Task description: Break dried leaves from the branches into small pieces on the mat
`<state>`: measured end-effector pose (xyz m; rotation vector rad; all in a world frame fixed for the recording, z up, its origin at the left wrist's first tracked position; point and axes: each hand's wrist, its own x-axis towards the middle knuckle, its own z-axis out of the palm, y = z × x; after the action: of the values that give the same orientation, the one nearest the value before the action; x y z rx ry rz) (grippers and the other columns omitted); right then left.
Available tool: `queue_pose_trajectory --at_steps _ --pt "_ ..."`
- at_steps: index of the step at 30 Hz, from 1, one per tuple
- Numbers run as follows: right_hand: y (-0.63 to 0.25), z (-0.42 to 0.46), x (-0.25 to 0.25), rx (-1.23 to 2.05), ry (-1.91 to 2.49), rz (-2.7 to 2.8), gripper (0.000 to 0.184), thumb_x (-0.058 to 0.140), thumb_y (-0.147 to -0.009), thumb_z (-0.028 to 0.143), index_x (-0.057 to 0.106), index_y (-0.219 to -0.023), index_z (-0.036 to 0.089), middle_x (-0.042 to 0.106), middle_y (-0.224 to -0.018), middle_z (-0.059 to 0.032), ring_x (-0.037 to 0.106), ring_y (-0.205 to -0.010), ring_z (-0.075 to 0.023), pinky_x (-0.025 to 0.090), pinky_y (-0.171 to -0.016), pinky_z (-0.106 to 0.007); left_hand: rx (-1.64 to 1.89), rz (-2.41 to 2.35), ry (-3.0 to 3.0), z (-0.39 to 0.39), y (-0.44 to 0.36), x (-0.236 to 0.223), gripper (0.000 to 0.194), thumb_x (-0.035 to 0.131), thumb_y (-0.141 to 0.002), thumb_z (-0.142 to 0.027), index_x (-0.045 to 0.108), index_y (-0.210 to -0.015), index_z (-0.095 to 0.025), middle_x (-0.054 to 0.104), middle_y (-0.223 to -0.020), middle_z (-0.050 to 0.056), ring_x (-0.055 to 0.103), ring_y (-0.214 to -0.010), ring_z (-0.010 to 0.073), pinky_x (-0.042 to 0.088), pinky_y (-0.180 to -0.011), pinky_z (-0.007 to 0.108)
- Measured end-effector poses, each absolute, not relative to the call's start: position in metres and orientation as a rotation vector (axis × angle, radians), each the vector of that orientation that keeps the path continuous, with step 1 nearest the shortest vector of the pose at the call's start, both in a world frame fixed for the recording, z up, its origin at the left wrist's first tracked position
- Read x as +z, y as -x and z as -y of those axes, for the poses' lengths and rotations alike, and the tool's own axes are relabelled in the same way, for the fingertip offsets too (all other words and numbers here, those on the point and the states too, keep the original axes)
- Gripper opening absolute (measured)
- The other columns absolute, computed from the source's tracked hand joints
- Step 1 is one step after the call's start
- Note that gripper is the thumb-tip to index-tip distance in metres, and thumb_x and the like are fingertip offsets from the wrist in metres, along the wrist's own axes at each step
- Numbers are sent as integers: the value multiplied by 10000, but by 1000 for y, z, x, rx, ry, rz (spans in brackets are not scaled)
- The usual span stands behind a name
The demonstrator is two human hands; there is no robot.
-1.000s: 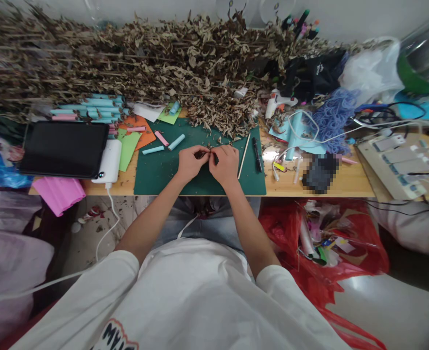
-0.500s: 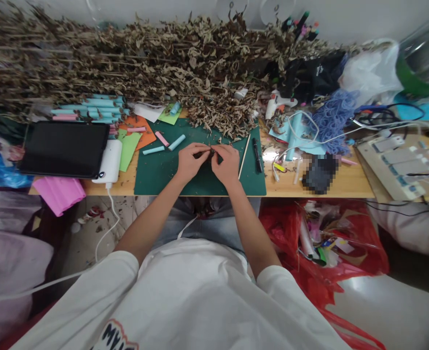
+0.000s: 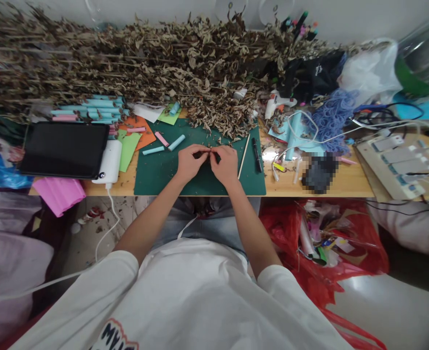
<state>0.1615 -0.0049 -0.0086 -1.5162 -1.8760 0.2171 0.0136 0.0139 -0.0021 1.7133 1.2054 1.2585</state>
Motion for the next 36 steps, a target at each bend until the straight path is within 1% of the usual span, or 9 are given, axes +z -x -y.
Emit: queue_pose_trajectory --at_steps 6,11,15,19,22,25,28,36 --pt "-157 8 -6 127 1578 1906 108 518 -892 232 623 -880 212 686 -925 -73 586 -941 -244 380 -897 -413 1218 -1242 -1705 -14 -15 -5 104 689 -773 -177 772 -831 -201 762 -877 54 700 -810 174 567 -797 331" --pt "-159 8 -5 115 1633 1770 115 516 -887 238 620 -846 212 678 -865 -65 595 -896 -240 395 -880 -405 1244 -1249 -1696 -14 -13 -6 115 682 -766 -142 767 -820 -198 759 -873 54 697 -811 174 564 -787 324" --pt "-162 7 -7 166 1627 1735 172 499 -930 278 657 -915 211 702 -928 -76 615 -947 -243 395 -910 -416 1250 -1230 -1736 -15 -13 -6 106 680 -787 -155 766 -825 -206 754 -894 53 696 -861 180 559 -849 342" --pt "-164 6 -9 193 1585 1751 197 486 -928 233 674 -987 218 716 -998 -76 624 -990 -241 411 -917 -411 1258 -1227 -1761 -15 -14 -2 98 683 -811 -175 766 -854 -206 737 -938 59 685 -901 179 547 -878 347" --pt "-163 6 -9 183 1531 1801 238 492 -921 218 673 -1075 228 714 -1079 -75 620 -1037 -236 417 -929 -403 1259 -1220 -1765 -14 -14 -1 119 682 -808 -153 767 -871 -208 717 -972 62 675 -916 177 544 -862 336" --pt "-162 6 -8 181 1505 1851 242 522 -927 271 679 -1107 232 712 -1104 -75 619 -1047 -233 413 -948 -409 1279 -1181 -1758 -14 -14 -1 126 678 -812 -148 768 -881 -203 706 -965 67 669 -899 174 544 -834 328" --pt "-163 5 -9 190 1510 1867 240 507 -945 297 694 -1085 239 718 -1081 -68 622 -1032 -230 420 -943 -410 1286 -1153 -1751 -15 -13 -2 126 669 -823 -154 768 -880 -204 712 -937 63 670 -887 171 541 -837 328" --pt "-163 4 -10 236 1526 1853 200 510 -951 285 700 -968 225 724 -997 -54 624 -976 -221 412 -916 -392 1252 -1181 -1736 -14 -12 -2 125 652 -831 -176 765 -871 -211 739 -921 53 677 -876 174 540 -845 331"
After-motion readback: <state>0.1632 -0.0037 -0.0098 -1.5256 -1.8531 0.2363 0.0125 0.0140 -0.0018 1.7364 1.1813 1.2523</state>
